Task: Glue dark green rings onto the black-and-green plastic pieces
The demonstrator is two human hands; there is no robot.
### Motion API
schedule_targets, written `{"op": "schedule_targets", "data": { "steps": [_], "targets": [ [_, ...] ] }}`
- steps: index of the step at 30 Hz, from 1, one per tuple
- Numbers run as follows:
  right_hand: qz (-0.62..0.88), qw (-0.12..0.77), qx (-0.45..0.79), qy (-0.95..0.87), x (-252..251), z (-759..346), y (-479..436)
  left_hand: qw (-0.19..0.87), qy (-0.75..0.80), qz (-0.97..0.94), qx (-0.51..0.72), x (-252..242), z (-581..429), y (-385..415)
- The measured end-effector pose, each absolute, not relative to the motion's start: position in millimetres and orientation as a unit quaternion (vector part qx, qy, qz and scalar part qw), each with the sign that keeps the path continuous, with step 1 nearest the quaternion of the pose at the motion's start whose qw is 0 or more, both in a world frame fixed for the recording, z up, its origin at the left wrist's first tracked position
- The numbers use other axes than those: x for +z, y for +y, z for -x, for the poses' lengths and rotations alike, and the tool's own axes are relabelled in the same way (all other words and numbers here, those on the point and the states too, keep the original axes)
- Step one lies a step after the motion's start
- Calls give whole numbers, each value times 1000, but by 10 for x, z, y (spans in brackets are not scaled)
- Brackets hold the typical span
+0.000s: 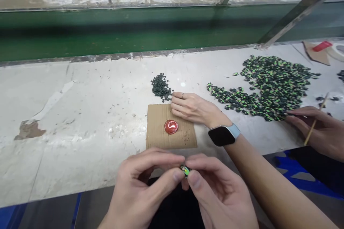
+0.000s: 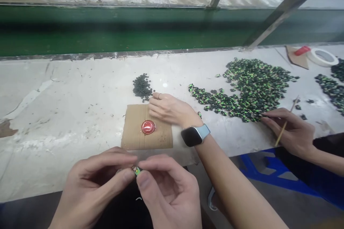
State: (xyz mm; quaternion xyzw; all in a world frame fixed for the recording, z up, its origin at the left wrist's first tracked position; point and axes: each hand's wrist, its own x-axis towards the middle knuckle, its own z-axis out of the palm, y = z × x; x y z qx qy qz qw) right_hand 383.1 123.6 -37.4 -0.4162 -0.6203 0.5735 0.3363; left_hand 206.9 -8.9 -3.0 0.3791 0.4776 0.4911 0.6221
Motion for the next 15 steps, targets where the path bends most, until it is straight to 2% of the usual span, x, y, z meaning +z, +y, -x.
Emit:
{"op": "schedule_targets", "data": {
  "steps": [3,7,15],
  "targets": [
    [393,294,558,-670,-523,-3811,1581,633,492,-292,522,18,-2114,-144],
    [388,267,535,-701,-537,-3787,1553,628,506,-281,520,74,-2120,-155],
    [431,321,491,-686,-380,-3696,1350,666,501,-261,487,127,-2004,-133]
  ]
}}
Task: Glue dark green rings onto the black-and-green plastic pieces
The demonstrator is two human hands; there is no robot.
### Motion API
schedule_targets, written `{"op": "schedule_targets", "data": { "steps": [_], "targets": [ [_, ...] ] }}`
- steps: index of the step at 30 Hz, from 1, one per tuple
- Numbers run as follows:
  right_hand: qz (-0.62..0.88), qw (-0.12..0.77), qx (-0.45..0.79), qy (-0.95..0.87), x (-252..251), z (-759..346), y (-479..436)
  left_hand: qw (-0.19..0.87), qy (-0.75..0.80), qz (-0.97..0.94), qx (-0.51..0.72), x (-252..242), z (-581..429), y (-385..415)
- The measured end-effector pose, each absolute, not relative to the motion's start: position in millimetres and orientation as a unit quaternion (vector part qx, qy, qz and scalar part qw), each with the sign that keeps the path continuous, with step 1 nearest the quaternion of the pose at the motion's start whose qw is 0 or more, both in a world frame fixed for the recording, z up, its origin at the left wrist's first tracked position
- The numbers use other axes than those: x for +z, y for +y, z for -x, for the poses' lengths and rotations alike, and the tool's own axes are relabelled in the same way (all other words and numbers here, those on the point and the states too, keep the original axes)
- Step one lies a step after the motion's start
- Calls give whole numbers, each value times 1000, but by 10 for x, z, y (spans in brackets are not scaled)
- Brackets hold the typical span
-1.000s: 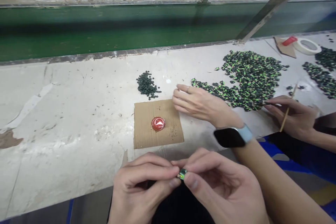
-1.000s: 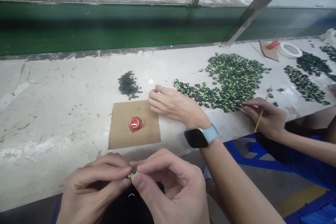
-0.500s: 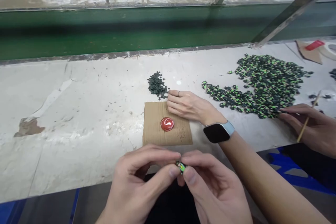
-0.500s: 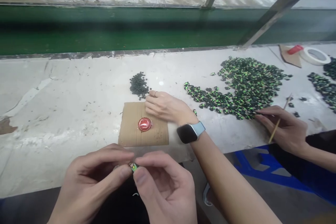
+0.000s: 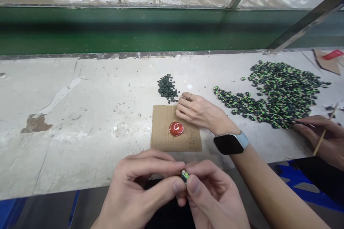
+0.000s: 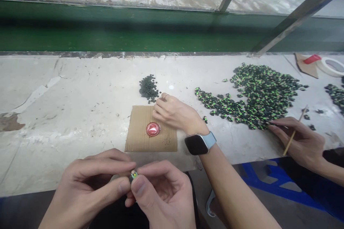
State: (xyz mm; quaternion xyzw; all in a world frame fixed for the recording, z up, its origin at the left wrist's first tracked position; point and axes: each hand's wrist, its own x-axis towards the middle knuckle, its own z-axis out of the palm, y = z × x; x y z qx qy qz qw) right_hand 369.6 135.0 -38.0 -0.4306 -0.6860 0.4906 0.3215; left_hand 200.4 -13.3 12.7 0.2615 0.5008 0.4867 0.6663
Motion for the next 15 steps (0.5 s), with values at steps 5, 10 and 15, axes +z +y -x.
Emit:
{"op": "schedule_targets", "data": {
  "steps": [5,10,15],
  "targets": [
    [431,330,487,-684,-331,-3665,1344,651,487,-324,484,51,-1899,-155],
    [442,323,477,-687,-371,-3646,1352,638,467,-378,482,21,-1865,-165],
    [467,326,452,-687,-302,-3659,1415,644,460,-319,521,42,-1952,-191]
  ]
}}
